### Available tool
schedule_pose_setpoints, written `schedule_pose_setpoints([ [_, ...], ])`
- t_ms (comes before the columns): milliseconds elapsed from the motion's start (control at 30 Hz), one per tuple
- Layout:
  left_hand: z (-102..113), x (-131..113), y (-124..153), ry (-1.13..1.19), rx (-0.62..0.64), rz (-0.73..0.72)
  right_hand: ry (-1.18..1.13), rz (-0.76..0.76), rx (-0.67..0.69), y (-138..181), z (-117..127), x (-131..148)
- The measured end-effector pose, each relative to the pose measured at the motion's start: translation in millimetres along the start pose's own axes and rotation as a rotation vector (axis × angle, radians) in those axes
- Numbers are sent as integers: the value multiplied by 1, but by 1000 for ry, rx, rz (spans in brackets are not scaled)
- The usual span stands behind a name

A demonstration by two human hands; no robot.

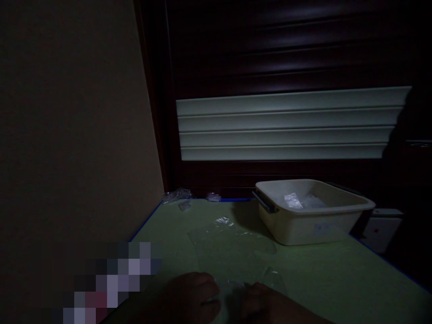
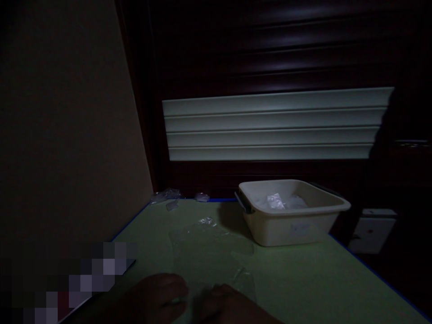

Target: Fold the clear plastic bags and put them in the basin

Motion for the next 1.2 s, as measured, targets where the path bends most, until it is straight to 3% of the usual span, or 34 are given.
schedule_pose_setpoints([
  [100, -8, 4, 0, 25, 3, -30, -67, -37, -9, 0, 5, 5],
  [200, -23, 9, 3, 69, -86, -45, -145, -84, -31, 2, 17, 14],
  [333, -39, 14, 7, 121, -190, -21, -515, -290, -115, 6, 37, 26],
  [433, -34, 13, 4, 133, -203, -1, -765, -387, -150, 7, 47, 35],
  [533, -14, 5, -2, 167, -142, -1, -858, -411, -196, 7, 51, 41],
  [633, 7, -2, -6, 215, -66, 173, -672, -382, -338, 9, 59, 43],
  [767, 16, -7, -6, 379, -169, 292, -277, -216, -435, 14, 63, 43],
  [1033, 8, 4, -5, 367, -364, 314, 325, -15, -529, 13, 47, 38],
  [1200, 5, 4, -3, 339, -369, 377, 519, 53, -578, 5, 31, 33],
])
Point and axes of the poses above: each hand's wrist, its own y-axis away from the middle knuckle, its own z-axis out of the back of the hand, x = y × z, the point moved 2 cm from there along -y, towards the middle knuckle, and after that the axes turned 2 degrees about -z, right-handed, at the moved point
